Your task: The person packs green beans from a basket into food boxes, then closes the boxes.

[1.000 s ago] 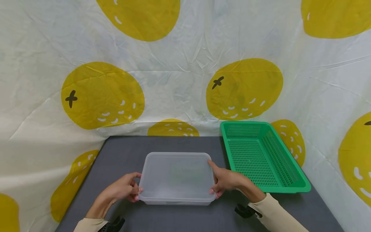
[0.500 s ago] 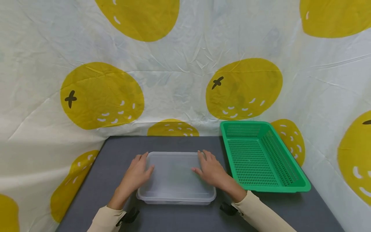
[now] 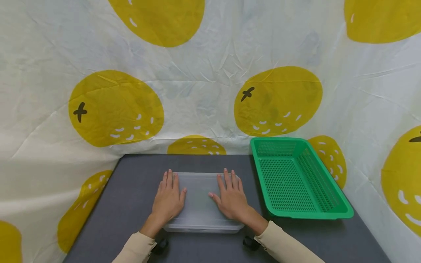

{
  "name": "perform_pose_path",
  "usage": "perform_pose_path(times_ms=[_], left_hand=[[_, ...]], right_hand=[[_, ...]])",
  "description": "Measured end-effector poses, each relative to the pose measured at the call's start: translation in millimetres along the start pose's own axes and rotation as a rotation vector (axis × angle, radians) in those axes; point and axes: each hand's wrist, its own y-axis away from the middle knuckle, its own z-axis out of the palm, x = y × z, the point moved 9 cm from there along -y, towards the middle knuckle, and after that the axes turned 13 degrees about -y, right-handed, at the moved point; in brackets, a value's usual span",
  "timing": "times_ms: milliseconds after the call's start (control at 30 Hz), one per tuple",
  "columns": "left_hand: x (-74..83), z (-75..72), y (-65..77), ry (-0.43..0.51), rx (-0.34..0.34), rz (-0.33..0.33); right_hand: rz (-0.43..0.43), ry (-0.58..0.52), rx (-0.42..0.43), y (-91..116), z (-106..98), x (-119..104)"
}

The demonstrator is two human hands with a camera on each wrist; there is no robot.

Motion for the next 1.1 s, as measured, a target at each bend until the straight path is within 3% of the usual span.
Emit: perform_pose_path(times_ms=[200, 467, 667, 867, 1100], left_hand=[[7.5, -0.6, -3.9, -0.002, -0.054, 0.031], [32.5, 15.4, -11.4, -0.004, -0.091, 0.194], [33.0, 15.4, -10.3, 0.008, -0.059, 0.201], [27.8, 10.4, -4.2, -0.002, -0.087, 0.18], [22.6, -2.1, -10.4, 0.036, -0.12, 0.193]], right_hand=[[-0.017, 0.014, 0.02, -7.3, 2.0, -7.5], [-0.061, 0.033, 0.056, -24.4, 11.4, -11.5], [-0.061, 0.034, 0.094, -22.3, 10.2, -6.3], [-0.01, 0.074, 0.109, -17.5, 6.7, 4.9], [-0.006, -0.025, 0.009, -19.6, -10.0, 6.7]])
